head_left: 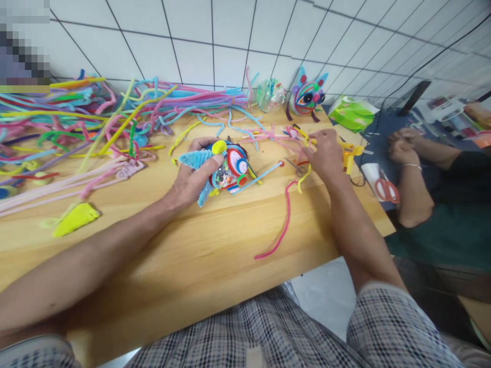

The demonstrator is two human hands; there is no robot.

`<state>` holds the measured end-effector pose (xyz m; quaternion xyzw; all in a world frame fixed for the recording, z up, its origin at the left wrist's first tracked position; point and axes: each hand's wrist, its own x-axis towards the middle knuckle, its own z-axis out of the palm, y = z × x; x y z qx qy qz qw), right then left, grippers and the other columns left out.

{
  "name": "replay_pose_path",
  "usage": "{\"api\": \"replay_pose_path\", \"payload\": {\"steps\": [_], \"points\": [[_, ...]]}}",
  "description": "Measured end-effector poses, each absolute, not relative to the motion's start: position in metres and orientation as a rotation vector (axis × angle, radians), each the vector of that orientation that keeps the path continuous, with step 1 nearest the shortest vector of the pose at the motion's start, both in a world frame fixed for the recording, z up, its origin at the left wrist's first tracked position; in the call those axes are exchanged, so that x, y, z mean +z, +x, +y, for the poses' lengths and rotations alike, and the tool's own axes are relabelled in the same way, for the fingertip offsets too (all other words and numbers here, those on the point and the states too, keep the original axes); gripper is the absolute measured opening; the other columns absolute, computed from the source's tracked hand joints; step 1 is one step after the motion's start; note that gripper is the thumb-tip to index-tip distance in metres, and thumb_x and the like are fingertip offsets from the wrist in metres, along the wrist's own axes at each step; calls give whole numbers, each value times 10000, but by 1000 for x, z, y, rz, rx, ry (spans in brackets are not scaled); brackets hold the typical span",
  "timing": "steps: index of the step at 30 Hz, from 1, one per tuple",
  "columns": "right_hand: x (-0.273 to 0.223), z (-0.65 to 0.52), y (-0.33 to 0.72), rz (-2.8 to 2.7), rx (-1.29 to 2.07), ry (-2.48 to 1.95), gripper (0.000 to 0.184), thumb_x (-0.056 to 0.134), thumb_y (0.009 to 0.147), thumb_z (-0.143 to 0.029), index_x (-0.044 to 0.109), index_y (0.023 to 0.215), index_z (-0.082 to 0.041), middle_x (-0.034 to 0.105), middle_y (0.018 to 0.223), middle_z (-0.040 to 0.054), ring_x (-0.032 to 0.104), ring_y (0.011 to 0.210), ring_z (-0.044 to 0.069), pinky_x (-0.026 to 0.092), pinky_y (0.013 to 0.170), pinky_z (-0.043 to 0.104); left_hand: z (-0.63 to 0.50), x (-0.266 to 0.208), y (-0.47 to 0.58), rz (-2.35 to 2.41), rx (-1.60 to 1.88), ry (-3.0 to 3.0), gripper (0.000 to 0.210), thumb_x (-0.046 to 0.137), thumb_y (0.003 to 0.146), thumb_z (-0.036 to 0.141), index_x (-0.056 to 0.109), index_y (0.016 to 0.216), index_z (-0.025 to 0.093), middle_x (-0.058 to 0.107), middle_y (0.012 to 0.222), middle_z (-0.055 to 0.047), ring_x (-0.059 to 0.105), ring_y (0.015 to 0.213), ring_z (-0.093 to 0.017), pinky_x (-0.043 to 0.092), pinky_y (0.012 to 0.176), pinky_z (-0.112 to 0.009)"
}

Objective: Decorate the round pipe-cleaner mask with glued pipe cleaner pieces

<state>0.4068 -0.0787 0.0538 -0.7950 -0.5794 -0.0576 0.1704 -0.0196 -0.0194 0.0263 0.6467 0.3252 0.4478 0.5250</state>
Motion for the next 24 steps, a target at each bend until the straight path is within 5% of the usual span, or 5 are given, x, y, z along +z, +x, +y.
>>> {"api": "replay_pose_path", "payload": {"steps": [6, 12, 18, 24], "points": [[46, -137, 387, -1742, 115, -2293, 187, 850, 1062, -380, 892, 1211, -274, 937, 1085, 99, 861, 1014, 327, 649, 922, 434, -13, 13, -22, 711, 1087, 1654, 677, 874, 1057, 809, 767, 1498, 307, 854, 1449, -113, 848, 1324, -379, 790, 1055, -499], [42, -157, 393, -1699, 87, -2413, 242, 793, 1049, -272, 888, 1270, -243, 937, 1193, 154, 869, 1092, 362, 655, 956, 455, -16, 13, -22, 686, 1091, 1670, 702, 874, 1065, 815, 761, 1512, 285, 863, 1493, -130, 855, 1387, -395, 774, 1112, -523], [50, -132, 386, -1845, 126, -2509, 262, 713, 1144, -375, 914, 1247, -242, 879, 1378, 179, 836, 1239, 363, 667, 1036, 457, -16, 15, -24, 731, 1044, 1673, 655, 869, 1061, 782, 769, 1501, 308, 864, 1486, -116, 855, 1367, -406, 786, 1071, -516], [66, -117, 379, -1951, 210, -2630, 241, 678, 1135, -284, 907, 1150, -208, 881, 1273, 198, 836, 1118, 331, 611, 922, 378, -17, 16, -22, 732, 1057, 1649, 627, 882, 1044, 761, 776, 1479, 322, 859, 1478, -102, 844, 1347, -397, 766, 1099, -538]]}}
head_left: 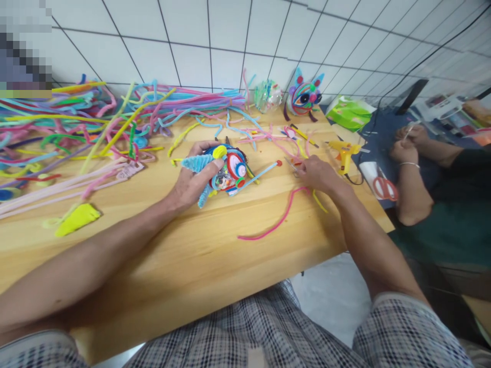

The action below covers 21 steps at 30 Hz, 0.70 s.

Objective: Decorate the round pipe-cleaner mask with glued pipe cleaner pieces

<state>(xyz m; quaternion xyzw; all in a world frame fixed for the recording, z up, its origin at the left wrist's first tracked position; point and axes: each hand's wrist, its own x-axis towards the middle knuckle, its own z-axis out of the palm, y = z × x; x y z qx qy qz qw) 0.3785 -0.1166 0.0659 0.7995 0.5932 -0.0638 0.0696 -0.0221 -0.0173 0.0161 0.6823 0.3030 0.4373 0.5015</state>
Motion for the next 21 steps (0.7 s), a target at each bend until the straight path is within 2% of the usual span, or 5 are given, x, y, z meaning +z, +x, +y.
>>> {"api": "replay_pose_path", "payload": {"steps": [6, 12, 14, 18, 21], "points": [[93, -123, 386, 1858, -216, 2347, 112, 752, 1000, -272, 861, 1014, -251, 901, 1020, 110, 827, 992, 325, 547, 853, 377, -21, 19, -19, 735, 1093, 1622, 675, 893, 1033, 809, 757, 1448, 294, 856, 1377, -93, 827, 1255, -333, 740, 1062, -481], [132, -145, 413, 2004, -185, 2572, 437, 722, 964, -296, 881, 1367, -244, 889, 1042, 103, 759, 880, 295, 554, 849, 401, -22, 17, -17, 731, 1102, 1633, 625, 877, 1044, 854, 770, 1345, 317, 866, 1255, -69, 818, 1314, -346, 716, 1140, -522], [142, -157, 417, 1981, -239, 2680, 411, 710, 965, -358, 908, 1305, -237, 870, 993, 96, 715, 837, 277, 529, 823, 402, -23, 16, -17, 725, 1103, 1625, 605, 882, 1044, 851, 775, 1320, 323, 869, 1243, -68, 814, 1310, -345, 720, 1132, -522], [150, -174, 413, 1961, -329, 3031, 323, 810, 885, -541, 884, 1014, -255, 835, 892, 57, 656, 787, 232, 460, 732, 365, -25, 18, -17, 725, 1082, 1593, 618, 896, 1025, 867, 782, 1301, 326, 875, 1259, -65, 810, 1307, -340, 717, 1121, -502], [142, -167, 403, 2029, -504, 3108, 231, 796, 867, -502, 788, 887, -272, 810, 845, 40, 668, 780, 214, 511, 749, 350, -26, 20, -17, 729, 1075, 1579, 649, 904, 1011, 888, 777, 1313, 328, 874, 1248, -58, 813, 1305, -335, 711, 1125, -494]]}}
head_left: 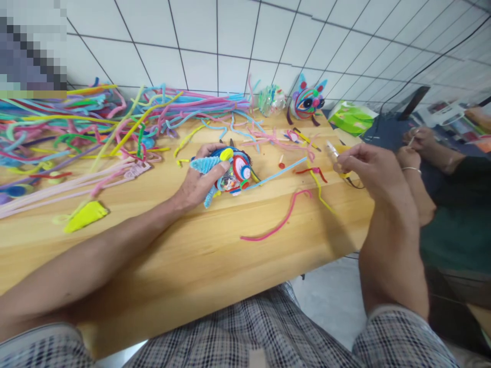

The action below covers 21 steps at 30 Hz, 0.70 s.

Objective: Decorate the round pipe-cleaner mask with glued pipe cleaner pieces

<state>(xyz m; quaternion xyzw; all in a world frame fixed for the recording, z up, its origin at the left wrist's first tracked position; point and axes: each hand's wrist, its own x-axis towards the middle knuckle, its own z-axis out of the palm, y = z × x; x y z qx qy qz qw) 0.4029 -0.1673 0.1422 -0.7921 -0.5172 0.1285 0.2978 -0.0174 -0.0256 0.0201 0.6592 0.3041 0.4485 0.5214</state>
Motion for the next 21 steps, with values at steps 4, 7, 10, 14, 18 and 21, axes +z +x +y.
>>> {"api": "replay_pose_path", "payload": {"steps": [4, 7, 10, 14, 18, 21], "points": [[125, -146, 399, -1443, 313, -2220, 109, 779, 899, -360, 713, 840, -295, 803, 830, 72, 788, 926, 314, 629, 889, 429, -26, 21, -17, 735, 1082, 1599, 664, 891, 1020, 895, 768, 1344, 328, 871, 1270, -64, 816, 1292, -337, 715, 1112, -508], [119, -141, 404, -1438, 121, -2372, 52, 747, 937, -266, 789, 963, -285, 877, 926, 116, 856, 1043, 395, 657, 972, 512, -25, 19, -16, 725, 1079, 1617, 629, 870, 1048, 865, 770, 1358, 327, 874, 1306, -74, 822, 1275, -339, 724, 1081, -504], [112, -147, 404, -1536, 211, -2347, 235, 744, 974, -237, 882, 1161, -276, 935, 1028, 106, 893, 1076, 378, 679, 1003, 502, -24, 18, -15, 730, 1110, 1608, 628, 886, 1049, 825, 772, 1407, 322, 877, 1368, -83, 823, 1270, -335, 718, 1083, -499], [91, -154, 398, -1512, 511, -2237, 405, 712, 959, -202, 914, 1308, -237, 942, 1039, 75, 912, 992, 300, 715, 935, 431, -22, 18, -15, 754, 1120, 1595, 728, 932, 994, 800, 755, 1479, 286, 856, 1444, -104, 820, 1259, -332, 701, 1082, -484], [76, -161, 398, -1416, 688, -2116, 311, 756, 897, -270, 921, 1158, -235, 907, 946, 52, 875, 923, 278, 726, 902, 421, -22, 18, -15, 726, 1114, 1607, 715, 915, 1011, 801, 748, 1493, 301, 851, 1444, -114, 824, 1262, -344, 715, 1082, -499], [75, -166, 397, -1346, 709, -2094, 225, 809, 931, -454, 876, 979, -245, 870, 892, 43, 809, 848, 240, 675, 844, 374, -22, 18, -16, 746, 1095, 1633, 710, 895, 1023, 816, 752, 1486, 298, 853, 1452, -118, 826, 1288, -352, 717, 1115, -523]]}}
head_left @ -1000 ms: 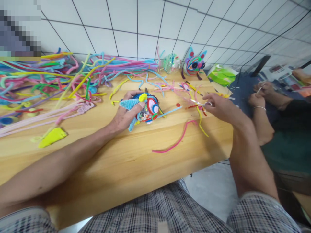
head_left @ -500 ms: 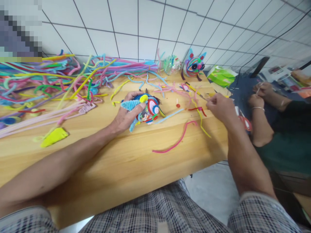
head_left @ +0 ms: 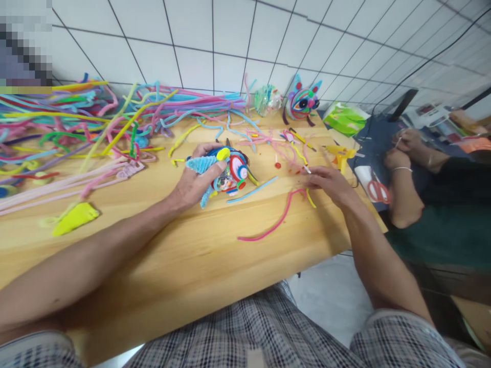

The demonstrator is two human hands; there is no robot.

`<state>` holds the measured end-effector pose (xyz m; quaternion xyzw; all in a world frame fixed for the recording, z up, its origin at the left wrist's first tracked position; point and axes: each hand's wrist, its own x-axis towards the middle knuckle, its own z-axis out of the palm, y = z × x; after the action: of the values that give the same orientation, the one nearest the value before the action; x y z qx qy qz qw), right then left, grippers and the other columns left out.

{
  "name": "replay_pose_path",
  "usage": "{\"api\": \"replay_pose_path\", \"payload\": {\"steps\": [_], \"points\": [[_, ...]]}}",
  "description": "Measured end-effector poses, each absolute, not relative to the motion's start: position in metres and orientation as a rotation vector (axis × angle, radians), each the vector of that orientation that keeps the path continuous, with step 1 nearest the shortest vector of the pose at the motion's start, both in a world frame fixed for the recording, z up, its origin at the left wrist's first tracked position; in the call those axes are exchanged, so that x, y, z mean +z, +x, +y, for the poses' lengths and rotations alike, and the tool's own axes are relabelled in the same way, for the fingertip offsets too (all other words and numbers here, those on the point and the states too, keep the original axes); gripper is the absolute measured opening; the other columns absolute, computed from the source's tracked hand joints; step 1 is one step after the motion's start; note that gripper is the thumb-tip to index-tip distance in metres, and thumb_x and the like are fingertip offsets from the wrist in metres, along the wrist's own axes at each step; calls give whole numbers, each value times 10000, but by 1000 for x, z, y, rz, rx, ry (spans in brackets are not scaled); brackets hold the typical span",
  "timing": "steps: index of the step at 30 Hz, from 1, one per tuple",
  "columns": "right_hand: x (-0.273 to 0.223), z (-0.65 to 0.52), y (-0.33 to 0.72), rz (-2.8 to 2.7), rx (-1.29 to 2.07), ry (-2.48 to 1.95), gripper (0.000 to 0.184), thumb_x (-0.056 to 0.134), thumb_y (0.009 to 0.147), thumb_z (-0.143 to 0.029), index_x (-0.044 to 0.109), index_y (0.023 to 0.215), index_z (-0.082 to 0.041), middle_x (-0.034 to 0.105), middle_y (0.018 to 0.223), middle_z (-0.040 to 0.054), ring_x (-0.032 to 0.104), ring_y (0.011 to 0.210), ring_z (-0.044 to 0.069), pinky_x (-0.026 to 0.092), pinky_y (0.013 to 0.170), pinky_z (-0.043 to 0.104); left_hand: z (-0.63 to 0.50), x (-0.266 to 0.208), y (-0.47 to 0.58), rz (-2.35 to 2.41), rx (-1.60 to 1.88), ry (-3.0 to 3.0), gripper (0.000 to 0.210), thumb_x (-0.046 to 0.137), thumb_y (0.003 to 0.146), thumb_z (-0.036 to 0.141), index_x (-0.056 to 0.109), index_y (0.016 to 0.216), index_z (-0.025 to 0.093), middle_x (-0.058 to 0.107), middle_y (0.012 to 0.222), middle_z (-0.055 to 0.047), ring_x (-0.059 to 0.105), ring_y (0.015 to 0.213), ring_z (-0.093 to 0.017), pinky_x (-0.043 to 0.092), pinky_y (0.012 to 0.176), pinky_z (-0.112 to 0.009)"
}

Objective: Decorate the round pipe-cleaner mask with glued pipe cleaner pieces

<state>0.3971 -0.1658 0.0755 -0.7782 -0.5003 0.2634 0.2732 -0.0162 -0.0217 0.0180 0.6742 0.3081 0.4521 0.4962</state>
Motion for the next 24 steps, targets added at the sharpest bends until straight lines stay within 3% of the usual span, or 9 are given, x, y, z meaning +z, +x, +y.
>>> {"api": "replay_pose_path", "payload": {"steps": [3, 5, 8, 13, 15, 17, 20, 22, 24], "points": [[78, -168, 392, -1317, 618, -2155, 434, 824, 948, -646, 786, 772, -251, 764, 739, 27, 676, 708, 195, 525, 689, 319, -21, 18, -18, 743, 1073, 1643, 682, 885, 1032, 840, 779, 1437, 301, 864, 1449, -112, 831, 1281, -343, 730, 1089, -498], [79, -168, 388, -1293, 534, -2197, 567, 826, 945, -736, 697, 655, -266, 618, 607, -3, 549, 612, 174, 420, 609, 320, -21, 19, -18, 728, 1071, 1655, 634, 883, 1045, 838, 792, 1399, 319, 868, 1458, -95, 836, 1287, -336, 738, 1070, -474], [78, -165, 385, -1293, 436, -2203, 663, 780, 985, -761, 568, 571, -288, 428, 531, -30, 418, 570, 165, 365, 590, 336, -22, 20, -19, 713, 1082, 1666, 631, 881, 1047, 853, 794, 1391, 331, 878, 1441, -83, 841, 1294, -341, 743, 1062, -476], [76, -154, 390, -1455, 413, -2172, 445, 670, 1058, -570, 688, 713, -290, 648, 634, 12, 620, 684, 222, 503, 690, 345, -23, 21, -19, 714, 1052, 1628, 637, 907, 1030, 855, 802, 1397, 345, 873, 1495, -85, 834, 1330, -348, 733, 1139, -519], [77, -148, 392, -1554, 476, -2177, 360, 635, 1074, -516, 825, 895, -268, 694, 662, 6, 663, 682, 230, 517, 700, 346, -23, 21, -19, 713, 1058, 1620, 628, 909, 1032, 849, 802, 1401, 352, 875, 1496, -81, 830, 1338, -351, 730, 1152, -533], [81, -142, 393, -1661, 525, -2200, 399, 603, 1106, -464, 922, 1191, -240, 707, 669, -11, 680, 656, 234, 534, 718, 352, -23, 20, -19, 710, 1078, 1628, 624, 909, 1035, 842, 801, 1413, 357, 883, 1464, -78, 832, 1325, -350, 736, 1128, -533], [90, -133, 392, -1785, 461, -2310, 481, 703, 1094, -420, 905, 1492, -241, 767, 725, -14, 710, 660, 238, 558, 790, 369, -23, 18, -18, 714, 1095, 1630, 629, 911, 1033, 841, 804, 1413, 350, 886, 1423, -83, 837, 1292, -350, 748, 1080, -527], [97, -129, 390, -1814, 424, -2335, 475, 802, 1043, -420, 917, 1469, -245, 812, 772, 2, 728, 679, 238, 562, 819, 371, -23, 18, -17, 714, 1088, 1622, 631, 902, 1033, 858, 812, 1386, 342, 883, 1428, -88, 836, 1277, -352, 752, 1068, -532], [103, -128, 389, -1803, 489, -2284, 360, 806, 1050, -486, 951, 1276, -246, 805, 750, 12, 722, 672, 235, 559, 800, 363, -24, 18, -17, 713, 1078, 1620, 632, 887, 1037, 876, 815, 1358, 335, 878, 1447, -88, 836, 1277, -352, 754, 1078, -538]]}}
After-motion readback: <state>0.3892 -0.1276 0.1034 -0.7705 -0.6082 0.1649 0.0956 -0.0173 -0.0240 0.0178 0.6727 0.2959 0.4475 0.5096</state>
